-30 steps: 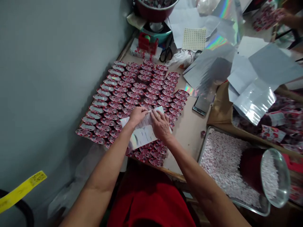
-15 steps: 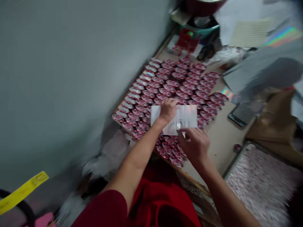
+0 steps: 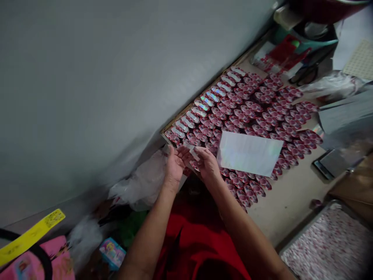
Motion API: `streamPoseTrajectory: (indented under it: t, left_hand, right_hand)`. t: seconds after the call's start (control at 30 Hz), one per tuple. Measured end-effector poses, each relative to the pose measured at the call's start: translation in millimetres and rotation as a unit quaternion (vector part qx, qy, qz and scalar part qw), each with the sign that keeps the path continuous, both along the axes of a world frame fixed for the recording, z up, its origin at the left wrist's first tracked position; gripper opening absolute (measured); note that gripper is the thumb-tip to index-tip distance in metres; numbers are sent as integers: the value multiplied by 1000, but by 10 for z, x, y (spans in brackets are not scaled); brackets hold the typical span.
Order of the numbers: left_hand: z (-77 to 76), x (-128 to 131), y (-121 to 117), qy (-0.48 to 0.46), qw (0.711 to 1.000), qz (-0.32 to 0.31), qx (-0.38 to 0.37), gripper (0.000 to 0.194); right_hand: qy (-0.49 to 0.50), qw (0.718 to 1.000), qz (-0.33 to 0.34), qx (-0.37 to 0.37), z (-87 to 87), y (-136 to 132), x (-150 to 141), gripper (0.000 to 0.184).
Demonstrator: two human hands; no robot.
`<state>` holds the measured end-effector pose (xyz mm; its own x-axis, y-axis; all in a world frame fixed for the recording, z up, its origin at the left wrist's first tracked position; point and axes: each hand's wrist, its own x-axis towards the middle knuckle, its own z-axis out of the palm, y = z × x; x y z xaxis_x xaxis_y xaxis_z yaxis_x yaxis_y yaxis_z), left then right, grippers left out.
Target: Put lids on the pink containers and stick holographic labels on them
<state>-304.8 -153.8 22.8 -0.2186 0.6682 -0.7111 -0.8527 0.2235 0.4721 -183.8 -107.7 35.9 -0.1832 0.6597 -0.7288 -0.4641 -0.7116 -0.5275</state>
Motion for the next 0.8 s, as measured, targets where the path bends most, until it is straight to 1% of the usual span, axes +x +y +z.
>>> streamPoseTrajectory:
  t: [0.1, 0.17, 0.23, 0.33, 0.4, 0.47, 0.53, 0.57, 0.63, 0.67, 0.8]
  left_hand:
    - [-94, -112, -44, 24, 998, 18, -51, 41]
    - [-144, -168, -110, 31, 996, 27, -82, 38]
    - [-172, -233, -163, 14, 994, 26, -105, 40]
    - [-179, -350, -148, -47, 993, -14, -109, 44]
    - [-174, -420, -87, -67, 992, -26, -106, 37]
    - [-163, -467, -35, -48, 993, 1, -109, 22]
    - [-141, -491, -24, -16, 993, 39, -110, 15]
    - [-127, -498, -36, -6, 993, 50, -107, 12]
    - [-95, -513, -78, -4, 994, 51, -96, 7]
    - [-80, -524, -100, -7, 994, 47, -96, 10]
    - [-59, -578, -116, -22, 994, 32, -106, 38]
  right_hand:
    - [-8, 1000, 1, -7, -85, -80, -137, 39]
    - [-4, 1000, 4, -1, -88, -106, -209, 37]
    - [0, 1000, 12, 2, -72, -111, -273, 35]
    - [-7, 999, 32, -7, -54, -98, -349, 33]
    - [-14, 999, 43, -13, -61, -86, -379, 33]
    - [-15, 998, 51, -21, -82, -78, -394, 33]
    - [-18, 998, 53, -31, -107, -72, -404, 33]
    - [-23, 998, 50, -37, -119, -70, -411, 33]
    - [-34, 998, 40, -46, -136, -65, -435, 33]
    - [-36, 998, 36, -47, -143, -61, -450, 33]
    - [-52, 997, 48, -28, -174, -38, -520, 34]
